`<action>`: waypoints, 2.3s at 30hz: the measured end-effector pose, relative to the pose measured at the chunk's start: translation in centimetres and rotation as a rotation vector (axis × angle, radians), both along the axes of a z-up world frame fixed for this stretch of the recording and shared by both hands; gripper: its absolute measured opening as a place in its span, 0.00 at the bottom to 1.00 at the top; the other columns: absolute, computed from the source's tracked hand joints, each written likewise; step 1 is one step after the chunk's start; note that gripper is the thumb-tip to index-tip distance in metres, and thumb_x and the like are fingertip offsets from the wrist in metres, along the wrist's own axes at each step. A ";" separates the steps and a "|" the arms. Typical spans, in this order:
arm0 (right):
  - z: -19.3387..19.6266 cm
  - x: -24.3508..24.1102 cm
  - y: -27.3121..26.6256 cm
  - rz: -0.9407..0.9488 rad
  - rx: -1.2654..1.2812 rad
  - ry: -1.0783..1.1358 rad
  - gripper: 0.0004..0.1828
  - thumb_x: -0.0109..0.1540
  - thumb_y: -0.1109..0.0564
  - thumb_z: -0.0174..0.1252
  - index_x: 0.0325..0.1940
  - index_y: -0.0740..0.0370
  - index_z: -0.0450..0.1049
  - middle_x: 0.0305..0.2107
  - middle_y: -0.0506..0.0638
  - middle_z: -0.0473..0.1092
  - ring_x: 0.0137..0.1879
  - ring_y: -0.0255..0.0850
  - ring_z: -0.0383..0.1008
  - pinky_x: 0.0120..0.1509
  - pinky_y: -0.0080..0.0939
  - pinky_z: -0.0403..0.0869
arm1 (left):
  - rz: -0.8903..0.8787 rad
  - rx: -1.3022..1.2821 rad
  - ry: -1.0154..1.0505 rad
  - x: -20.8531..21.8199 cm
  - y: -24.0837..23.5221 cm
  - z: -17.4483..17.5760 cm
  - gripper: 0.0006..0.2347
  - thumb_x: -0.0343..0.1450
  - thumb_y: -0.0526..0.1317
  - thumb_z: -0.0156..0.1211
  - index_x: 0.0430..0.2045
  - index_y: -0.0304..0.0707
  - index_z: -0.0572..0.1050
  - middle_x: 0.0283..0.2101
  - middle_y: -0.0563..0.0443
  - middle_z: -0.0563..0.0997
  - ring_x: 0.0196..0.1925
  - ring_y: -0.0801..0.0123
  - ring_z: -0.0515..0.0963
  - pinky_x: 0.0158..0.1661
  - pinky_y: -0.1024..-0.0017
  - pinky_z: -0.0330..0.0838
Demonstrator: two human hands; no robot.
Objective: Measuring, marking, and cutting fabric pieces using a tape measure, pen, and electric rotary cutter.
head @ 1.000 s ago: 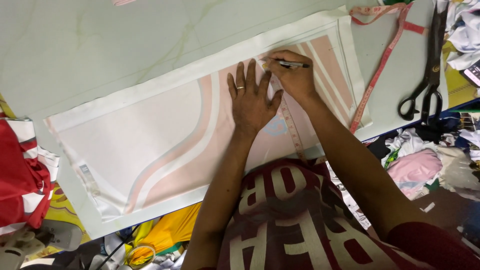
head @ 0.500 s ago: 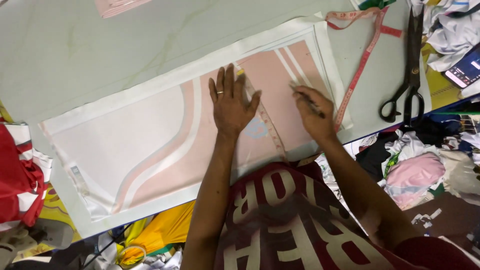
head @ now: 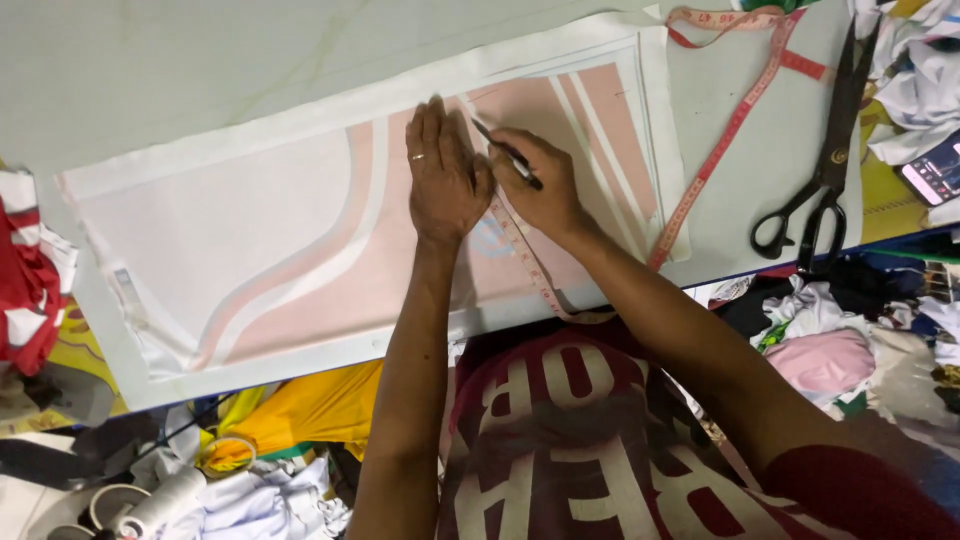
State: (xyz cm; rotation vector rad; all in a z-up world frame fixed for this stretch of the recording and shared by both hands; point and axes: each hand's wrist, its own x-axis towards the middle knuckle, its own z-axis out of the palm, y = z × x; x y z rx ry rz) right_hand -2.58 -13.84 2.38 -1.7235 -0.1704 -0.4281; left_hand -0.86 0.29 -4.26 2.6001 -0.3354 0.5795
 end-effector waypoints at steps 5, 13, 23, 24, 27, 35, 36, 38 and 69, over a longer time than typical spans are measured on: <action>0.3 1.1 -0.2 0.138 -0.126 0.120 0.11 0.68 0.65 0.56 0.54 0.67 0.75 0.44 0.54 0.77 0.45 0.38 0.77 0.50 0.34 0.77 | -0.074 -0.013 0.046 -0.3 0.6 2.1 0.24 0.74 0.43 0.47 0.60 0.21 0.68 0.70 0.29 0.63 0.74 0.36 0.58 0.73 0.38 0.51; -0.4 1.8 0.2 0.124 -0.170 0.120 0.11 0.67 0.64 0.56 0.53 0.65 0.77 0.43 0.53 0.78 0.42 0.37 0.78 0.47 0.35 0.77 | -0.066 -0.014 0.053 -0.3 0.6 1.5 0.25 0.75 0.47 0.44 0.61 0.23 0.67 0.70 0.30 0.63 0.75 0.37 0.57 0.73 0.39 0.51; -0.7 2.3 0.4 0.136 -0.237 0.063 0.11 0.67 0.64 0.57 0.53 0.64 0.77 0.41 0.53 0.79 0.41 0.39 0.77 0.46 0.35 0.76 | -0.061 0.050 0.085 -0.3 0.6 1.9 0.26 0.77 0.48 0.39 0.62 0.22 0.68 0.70 0.29 0.62 0.75 0.37 0.56 0.74 0.41 0.50; -0.7 2.3 0.3 0.138 -0.209 0.074 0.11 0.67 0.65 0.57 0.53 0.65 0.77 0.41 0.53 0.79 0.41 0.37 0.77 0.46 0.34 0.76 | -0.065 0.045 0.091 -0.3 0.6 2.0 0.25 0.76 0.47 0.40 0.62 0.21 0.68 0.70 0.29 0.62 0.75 0.37 0.56 0.74 0.41 0.49; -0.3 2.1 -0.3 0.147 -0.139 0.083 0.11 0.68 0.68 0.57 0.55 0.68 0.76 0.43 0.55 0.78 0.42 0.37 0.77 0.47 0.33 0.77 | -0.067 0.012 0.091 -0.4 0.5 2.0 0.24 0.72 0.43 0.49 0.60 0.21 0.68 0.70 0.29 0.62 0.75 0.38 0.55 0.74 0.40 0.50; 0.8 1.0 -0.6 0.088 -0.144 0.110 0.10 0.69 0.66 0.56 0.55 0.68 0.76 0.43 0.53 0.78 0.43 0.37 0.77 0.48 0.34 0.77 | -0.073 0.012 0.054 -0.3 0.6 2.0 0.24 0.74 0.43 0.49 0.60 0.21 0.70 0.69 0.28 0.63 0.74 0.37 0.57 0.73 0.40 0.51; 0.5 1.0 -0.3 0.127 -0.132 0.108 0.11 0.68 0.66 0.55 0.56 0.69 0.75 0.43 0.54 0.77 0.40 0.36 0.75 0.45 0.33 0.76 | -0.078 -0.005 0.030 -0.3 0.6 1.9 0.23 0.75 0.43 0.49 0.60 0.21 0.69 0.69 0.29 0.64 0.73 0.37 0.59 0.73 0.40 0.52; 0.2 1.2 0.0 0.129 -0.202 0.071 0.12 0.68 0.66 0.56 0.55 0.67 0.75 0.43 0.54 0.78 0.43 0.40 0.77 0.48 0.36 0.76 | -0.074 -0.003 0.055 -0.3 0.7 1.9 0.22 0.76 0.41 0.44 0.61 0.22 0.67 0.69 0.30 0.65 0.74 0.38 0.59 0.74 0.42 0.52; 0.3 -0.7 -1.0 0.105 -0.378 0.050 0.12 0.66 0.66 0.58 0.54 0.67 0.76 0.45 0.54 0.79 0.45 0.45 0.80 0.51 0.42 0.78 | -0.074 0.023 0.094 -0.1 0.8 1.6 0.21 0.75 0.37 0.43 0.63 0.24 0.66 0.69 0.32 0.66 0.75 0.41 0.57 0.75 0.44 0.49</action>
